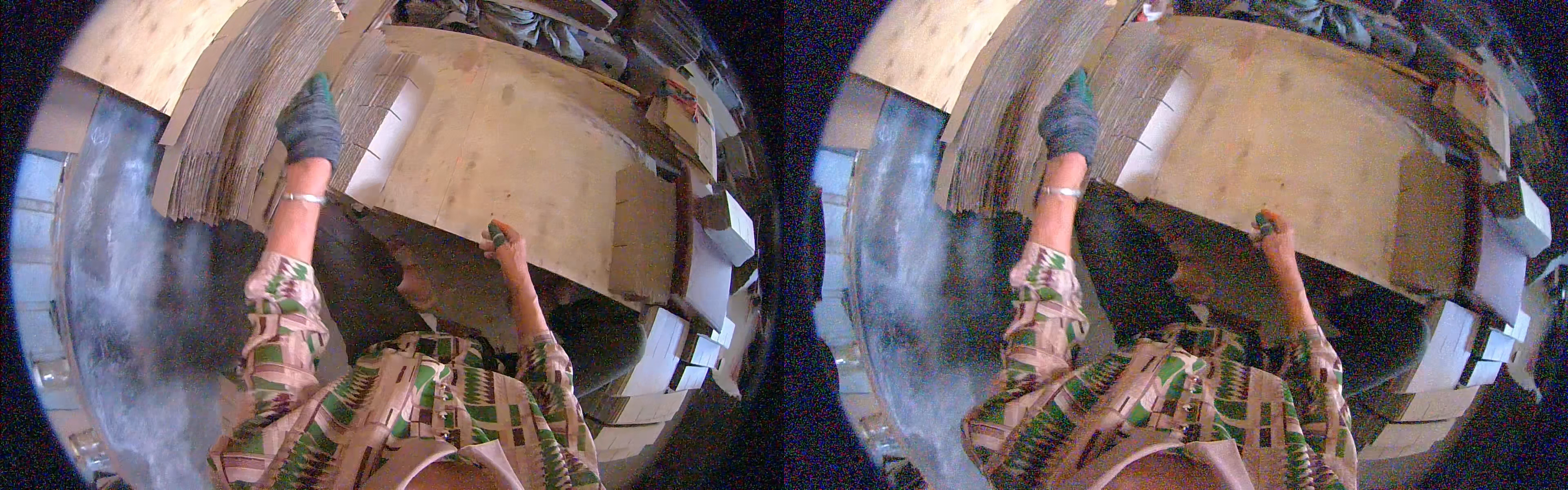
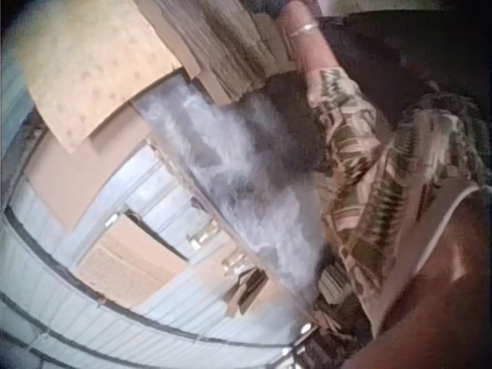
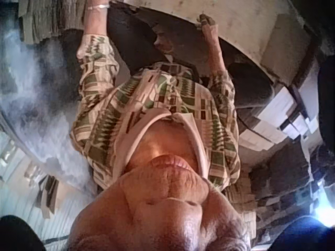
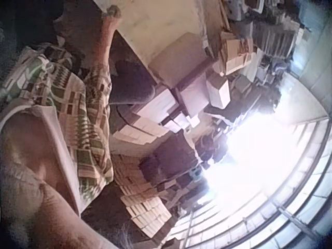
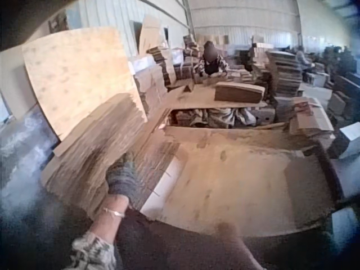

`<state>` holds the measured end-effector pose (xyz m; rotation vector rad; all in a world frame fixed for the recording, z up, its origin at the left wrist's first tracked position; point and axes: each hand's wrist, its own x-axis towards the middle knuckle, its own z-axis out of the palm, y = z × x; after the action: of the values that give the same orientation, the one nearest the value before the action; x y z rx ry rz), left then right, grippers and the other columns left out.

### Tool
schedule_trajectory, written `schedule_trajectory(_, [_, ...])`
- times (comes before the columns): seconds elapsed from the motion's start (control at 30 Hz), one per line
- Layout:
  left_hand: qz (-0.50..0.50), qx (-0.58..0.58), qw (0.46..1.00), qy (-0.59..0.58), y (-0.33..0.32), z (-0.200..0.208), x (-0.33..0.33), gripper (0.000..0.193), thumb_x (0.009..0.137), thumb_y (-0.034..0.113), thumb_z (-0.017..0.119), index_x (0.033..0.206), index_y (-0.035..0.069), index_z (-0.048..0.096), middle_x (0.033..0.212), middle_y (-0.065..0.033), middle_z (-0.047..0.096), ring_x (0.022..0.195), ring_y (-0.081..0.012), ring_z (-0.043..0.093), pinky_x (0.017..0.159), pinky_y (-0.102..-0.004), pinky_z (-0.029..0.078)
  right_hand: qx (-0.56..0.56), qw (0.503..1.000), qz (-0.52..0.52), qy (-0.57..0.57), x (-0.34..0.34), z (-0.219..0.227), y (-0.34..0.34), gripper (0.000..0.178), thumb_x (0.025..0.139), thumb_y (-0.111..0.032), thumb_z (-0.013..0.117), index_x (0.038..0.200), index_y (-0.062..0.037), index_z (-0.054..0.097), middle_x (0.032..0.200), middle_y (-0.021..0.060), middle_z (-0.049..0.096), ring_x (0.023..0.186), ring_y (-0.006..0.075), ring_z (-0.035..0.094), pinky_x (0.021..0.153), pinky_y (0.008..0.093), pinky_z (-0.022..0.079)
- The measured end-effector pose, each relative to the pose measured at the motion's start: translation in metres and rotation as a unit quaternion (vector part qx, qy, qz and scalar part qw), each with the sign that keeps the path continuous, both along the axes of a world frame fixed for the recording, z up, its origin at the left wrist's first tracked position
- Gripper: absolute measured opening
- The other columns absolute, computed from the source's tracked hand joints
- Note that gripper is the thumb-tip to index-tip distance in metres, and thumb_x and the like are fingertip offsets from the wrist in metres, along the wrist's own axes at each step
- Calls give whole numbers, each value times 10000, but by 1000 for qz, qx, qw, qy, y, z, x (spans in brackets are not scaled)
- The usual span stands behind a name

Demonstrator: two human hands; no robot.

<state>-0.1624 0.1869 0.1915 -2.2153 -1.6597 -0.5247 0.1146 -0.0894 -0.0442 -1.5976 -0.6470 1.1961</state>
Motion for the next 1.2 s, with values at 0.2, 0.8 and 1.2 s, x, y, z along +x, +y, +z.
schedule_trajectory(0.2, [129, -140, 975, 112, 67, -118, -97, 416, 967, 368, 521, 1294, 112, 547, 1328, -153, 596, 1206, -365, 590, 962, -536, 477, -68, 996, 17, 47, -20, 10, -17, 348, 940, -66, 603, 1282, -3, 600, 978, 99, 709, 752, 164, 690, 624, 277, 551])
schedule_trajectory(0.8, [11, -118, 982, 147, -13, -203, -62, 644, 847, 479, 693, 1341, 85, 567, 1411, -194, 529, 1375, -375, 415, 1152, -534, 289, -443, 610, -33, -656, 239, 102, -122, 558, 897, -195, 635, 1418, -100, 460, 1373, 152, 557, 1246, 348, 550, 968, 490, 493])
schedule_trajectory(1.2, [-68, -314, 935, -150, -78, -175, 28, 355, 930, 397, 576, 1202, 200, 690, 994, -199, 696, 915, -410, 675, 776, -497, 536, 40, 810, -127, -571, 125, 101, -70, 632, 711, 145, 582, 1310, -59, 594, 1160, 198, 695, 1105, 347, 669, 931, 397, 549])
